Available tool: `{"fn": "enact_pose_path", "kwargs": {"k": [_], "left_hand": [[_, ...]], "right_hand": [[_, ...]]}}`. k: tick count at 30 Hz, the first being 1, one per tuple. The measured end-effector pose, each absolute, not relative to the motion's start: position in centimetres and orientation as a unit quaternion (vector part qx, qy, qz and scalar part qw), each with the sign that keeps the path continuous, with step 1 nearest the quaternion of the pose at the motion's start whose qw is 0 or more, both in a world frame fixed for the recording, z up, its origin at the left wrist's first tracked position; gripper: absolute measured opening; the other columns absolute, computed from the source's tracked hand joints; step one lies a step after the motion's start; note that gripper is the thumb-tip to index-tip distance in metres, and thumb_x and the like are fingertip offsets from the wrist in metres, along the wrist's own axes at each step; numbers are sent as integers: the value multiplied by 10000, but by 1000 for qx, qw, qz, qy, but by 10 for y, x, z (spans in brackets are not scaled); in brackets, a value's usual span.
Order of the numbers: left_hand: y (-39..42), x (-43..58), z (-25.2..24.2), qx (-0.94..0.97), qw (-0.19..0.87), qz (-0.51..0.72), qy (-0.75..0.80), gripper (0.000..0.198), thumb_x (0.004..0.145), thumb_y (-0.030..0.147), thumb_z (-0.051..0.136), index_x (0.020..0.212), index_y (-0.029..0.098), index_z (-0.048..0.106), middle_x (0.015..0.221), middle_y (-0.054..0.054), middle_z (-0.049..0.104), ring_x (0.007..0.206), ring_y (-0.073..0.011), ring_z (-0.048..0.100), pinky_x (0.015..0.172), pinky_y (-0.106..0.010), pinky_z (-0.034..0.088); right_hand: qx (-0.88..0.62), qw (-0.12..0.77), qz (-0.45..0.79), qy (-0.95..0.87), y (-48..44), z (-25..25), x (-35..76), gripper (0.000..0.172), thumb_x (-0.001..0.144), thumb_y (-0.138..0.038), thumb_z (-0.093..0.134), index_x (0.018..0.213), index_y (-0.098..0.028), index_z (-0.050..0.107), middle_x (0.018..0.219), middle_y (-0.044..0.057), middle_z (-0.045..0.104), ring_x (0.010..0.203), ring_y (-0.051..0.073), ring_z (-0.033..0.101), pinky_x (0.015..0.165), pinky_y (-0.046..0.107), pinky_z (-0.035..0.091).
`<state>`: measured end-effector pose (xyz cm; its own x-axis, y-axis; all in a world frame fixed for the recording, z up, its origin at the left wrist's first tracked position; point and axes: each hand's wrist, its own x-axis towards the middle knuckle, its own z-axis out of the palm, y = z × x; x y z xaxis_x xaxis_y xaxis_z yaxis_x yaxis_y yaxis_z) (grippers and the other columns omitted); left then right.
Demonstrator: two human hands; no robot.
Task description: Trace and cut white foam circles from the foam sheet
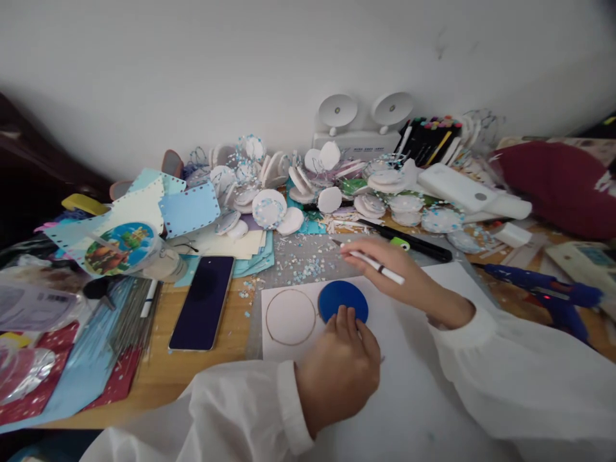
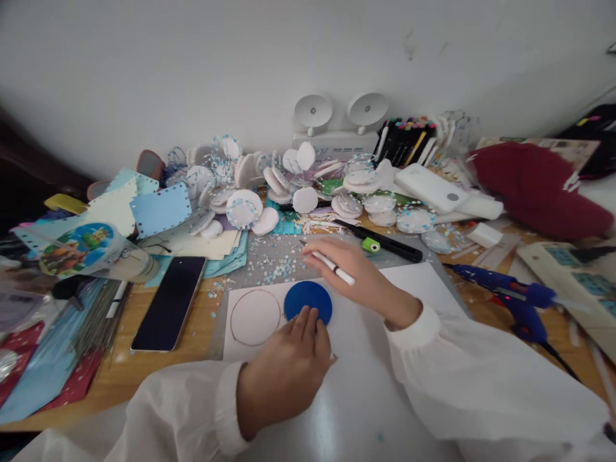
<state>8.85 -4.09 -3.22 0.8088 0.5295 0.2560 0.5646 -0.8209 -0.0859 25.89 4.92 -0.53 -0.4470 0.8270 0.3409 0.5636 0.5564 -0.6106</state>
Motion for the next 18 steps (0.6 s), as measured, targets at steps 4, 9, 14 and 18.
{"fn": "enact_pose_path", "kwargs": {"k": [4,9,14,18], "left_hand": [[-29,68,-29,-938,14,-188,-290,357,958,252,378,1106,-6,576,1163,-237,652,1110,-277,634,830,-351,581],[-41,38,-12,-917,-22,-276,-288,278,930,196,409,1130,68,555,1088,-142,708,1048,-217,668,820,-308,582],[-74,17,-8,-854,-90,-370,-356,197,928,193,389,997,181,573,862,-42,737,785,-150,699,680,-245,553],[-97,4,-8,-802,-169,-356,-448,205,918,175,393,934,241,586,804,-4,710,749,-140,669,710,-249,523]], "right_hand": [[-390,233,222,-863,24,-15,275,239,939,-332,485,1106,-212,607,1088,83,669,1038,201,609,900,341,470],[-360,178,213,-891,5,-19,270,685,741,-472,722,1313,-200,461,1302,157,559,1210,290,509,995,445,424],[-357,197,207,-889,11,-24,255,524,792,-433,682,1220,-198,494,1217,127,602,1138,260,547,949,435,429],[-392,263,160,-867,36,-32,253,509,775,-462,694,1172,-203,509,1196,128,614,1115,280,561,936,459,418]]}}
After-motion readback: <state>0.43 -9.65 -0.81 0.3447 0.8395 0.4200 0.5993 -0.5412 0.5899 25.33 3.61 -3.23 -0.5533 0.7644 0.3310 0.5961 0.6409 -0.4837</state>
